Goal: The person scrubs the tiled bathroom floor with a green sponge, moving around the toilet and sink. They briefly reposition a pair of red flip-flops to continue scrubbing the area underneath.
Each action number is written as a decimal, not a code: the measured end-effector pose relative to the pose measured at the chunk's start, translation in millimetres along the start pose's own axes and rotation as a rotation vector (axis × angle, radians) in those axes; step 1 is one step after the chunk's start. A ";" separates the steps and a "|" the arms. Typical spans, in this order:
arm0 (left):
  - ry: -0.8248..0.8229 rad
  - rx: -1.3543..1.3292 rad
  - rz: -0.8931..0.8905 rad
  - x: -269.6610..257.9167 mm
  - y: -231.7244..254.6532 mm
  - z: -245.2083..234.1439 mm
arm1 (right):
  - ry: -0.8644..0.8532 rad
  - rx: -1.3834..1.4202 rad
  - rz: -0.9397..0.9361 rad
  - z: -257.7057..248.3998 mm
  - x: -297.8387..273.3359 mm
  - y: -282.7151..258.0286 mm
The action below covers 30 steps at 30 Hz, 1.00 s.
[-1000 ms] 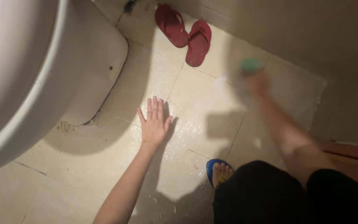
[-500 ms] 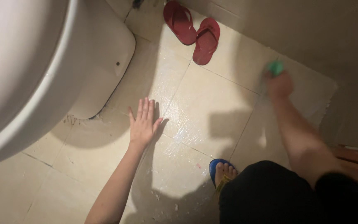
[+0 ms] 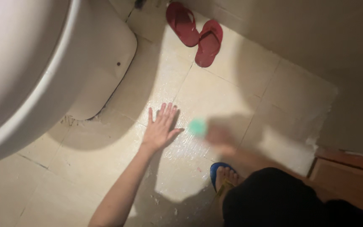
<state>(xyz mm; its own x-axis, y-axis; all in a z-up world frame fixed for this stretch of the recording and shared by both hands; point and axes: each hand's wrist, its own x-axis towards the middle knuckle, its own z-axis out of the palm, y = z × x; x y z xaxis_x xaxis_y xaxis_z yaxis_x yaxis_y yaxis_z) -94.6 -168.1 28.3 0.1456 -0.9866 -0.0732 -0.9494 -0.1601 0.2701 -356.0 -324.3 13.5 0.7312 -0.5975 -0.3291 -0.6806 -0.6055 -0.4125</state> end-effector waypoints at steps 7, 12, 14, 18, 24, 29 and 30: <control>-0.008 0.021 -0.022 -3.1 9.7 5.3 | 0.598 0.206 0.737 -120.0 112.0 171.0; 0.008 0.037 -0.081 -5.0 -2.0 9.7 | 0.543 0.166 0.638 -83.7 121.2 116.3; 0.014 0.035 -0.103 -4.7 -9.0 12.9 | 0.387 0.089 0.340 -33.5 88.7 49.8; 0.066 0.015 -0.128 -4.6 -22.3 13.7 | -0.117 -0.009 -0.310 44.7 8.0 -67.2; 0.110 0.024 -0.147 4.6 -29.9 12.2 | -0.055 -0.188 -0.275 -4.1 95.4 -41.7; 0.113 -0.003 -0.152 0.1 -25.1 14.9 | 0.229 -0.211 0.385 -128.2 170.2 121.1; 0.098 0.001 -0.140 -1.2 -23.2 15.3 | 0.261 -0.192 0.510 -145.1 158.5 153.7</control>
<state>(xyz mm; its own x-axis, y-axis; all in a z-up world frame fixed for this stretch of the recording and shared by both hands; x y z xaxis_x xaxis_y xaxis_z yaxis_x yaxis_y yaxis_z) -77.0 -162.7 7.4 0.3029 -0.9529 -0.0156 -0.9183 -0.2962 0.2627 -351.6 -588.4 21.2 0.2914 -0.9320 -0.2157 -0.9563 -0.2785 -0.0887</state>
